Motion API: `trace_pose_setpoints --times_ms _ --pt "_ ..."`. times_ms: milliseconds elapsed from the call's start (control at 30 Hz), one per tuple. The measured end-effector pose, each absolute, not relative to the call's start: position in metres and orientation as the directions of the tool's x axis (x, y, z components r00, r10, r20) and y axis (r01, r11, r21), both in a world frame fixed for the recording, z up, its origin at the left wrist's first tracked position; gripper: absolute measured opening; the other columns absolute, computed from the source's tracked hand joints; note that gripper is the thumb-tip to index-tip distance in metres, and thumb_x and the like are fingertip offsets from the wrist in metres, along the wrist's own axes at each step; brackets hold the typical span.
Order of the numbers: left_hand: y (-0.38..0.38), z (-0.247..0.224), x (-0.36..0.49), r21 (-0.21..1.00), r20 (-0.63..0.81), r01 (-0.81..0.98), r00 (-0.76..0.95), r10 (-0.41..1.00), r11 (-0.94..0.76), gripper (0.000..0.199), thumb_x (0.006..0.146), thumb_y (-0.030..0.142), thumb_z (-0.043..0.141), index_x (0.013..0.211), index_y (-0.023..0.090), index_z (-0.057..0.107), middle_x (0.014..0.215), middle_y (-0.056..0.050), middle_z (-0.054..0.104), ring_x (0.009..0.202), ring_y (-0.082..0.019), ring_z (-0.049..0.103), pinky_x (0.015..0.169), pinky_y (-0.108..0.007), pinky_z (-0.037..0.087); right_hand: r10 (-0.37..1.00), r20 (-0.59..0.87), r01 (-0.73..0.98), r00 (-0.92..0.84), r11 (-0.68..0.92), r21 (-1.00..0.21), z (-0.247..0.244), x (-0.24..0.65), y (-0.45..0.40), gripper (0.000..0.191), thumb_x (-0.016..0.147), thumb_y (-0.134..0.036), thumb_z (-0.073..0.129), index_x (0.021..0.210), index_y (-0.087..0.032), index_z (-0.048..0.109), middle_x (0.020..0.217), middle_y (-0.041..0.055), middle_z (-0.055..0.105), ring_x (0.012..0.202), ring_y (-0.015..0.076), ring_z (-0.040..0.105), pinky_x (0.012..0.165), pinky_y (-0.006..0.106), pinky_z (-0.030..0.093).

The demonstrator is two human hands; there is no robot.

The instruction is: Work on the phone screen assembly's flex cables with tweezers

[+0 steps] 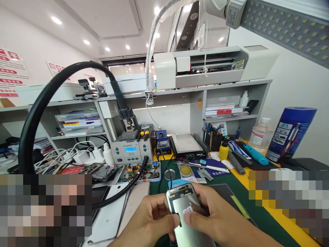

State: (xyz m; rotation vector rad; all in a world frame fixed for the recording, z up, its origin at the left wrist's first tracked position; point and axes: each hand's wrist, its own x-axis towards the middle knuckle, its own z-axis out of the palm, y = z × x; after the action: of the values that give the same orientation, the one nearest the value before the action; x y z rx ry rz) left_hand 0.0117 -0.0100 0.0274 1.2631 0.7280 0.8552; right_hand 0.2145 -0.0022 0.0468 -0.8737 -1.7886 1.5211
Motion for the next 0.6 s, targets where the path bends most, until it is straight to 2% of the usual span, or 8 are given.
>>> trace_pose_setpoints --times_ms 200,267,433,600 --pt "-0.0139 0.0363 0.0097 0.985 0.037 -0.164 0.534 0.845 0.061 0.034 0.078 0.045 0.079 0.094 0.015 0.079 0.076 -0.005 0.071 0.064 -0.012 0.058 0.064 -0.025 0.048 0.812 0.040 0.047 -0.583 0.082 -0.996 0.0532 0.2185 -0.0049 0.012 0.092 -0.030 0.061 0.095 -0.018 0.061 0.086 0.0014 0.064 0.079 0.0183 0.057 0.071 0.029 0.044" --pt "-0.0142 0.0361 0.0092 0.985 0.036 -0.160 0.537 0.843 0.061 0.033 0.078 0.044 0.079 0.095 0.015 0.079 0.077 -0.005 0.072 0.063 -0.012 0.059 0.063 -0.024 0.048 0.844 0.065 0.094 -0.532 0.135 -0.986 0.0545 0.2208 -0.0048 0.019 0.092 -0.036 0.060 0.090 -0.018 0.061 0.081 0.0007 0.060 0.075 0.0170 0.053 0.068 0.028 0.042" --pt "-0.0159 0.0353 0.0083 0.988 0.028 -0.145 0.538 0.842 0.059 0.032 0.078 0.043 0.079 0.093 0.015 0.078 0.076 -0.005 0.071 0.063 -0.012 0.060 0.062 -0.024 0.049 0.892 0.124 0.268 -0.436 0.260 -0.928 0.0557 0.2246 -0.0032 0.035 0.092 -0.046 0.053 0.070 -0.019 0.049 0.064 -0.0052 0.035 0.060 0.0126 0.034 0.054 0.026 0.029" --pt "-0.0174 0.0360 0.0080 0.991 0.022 -0.126 0.523 0.852 0.053 0.032 0.076 0.043 0.080 0.091 0.015 0.078 0.074 -0.003 0.069 0.061 -0.011 0.059 0.061 -0.024 0.048 0.902 0.117 0.342 -0.417 0.275 -0.899 0.0551 0.2232 -0.0029 0.034 0.093 -0.044 0.051 0.069 -0.020 0.048 0.062 -0.0054 0.034 0.058 0.0124 0.035 0.053 0.027 0.028"
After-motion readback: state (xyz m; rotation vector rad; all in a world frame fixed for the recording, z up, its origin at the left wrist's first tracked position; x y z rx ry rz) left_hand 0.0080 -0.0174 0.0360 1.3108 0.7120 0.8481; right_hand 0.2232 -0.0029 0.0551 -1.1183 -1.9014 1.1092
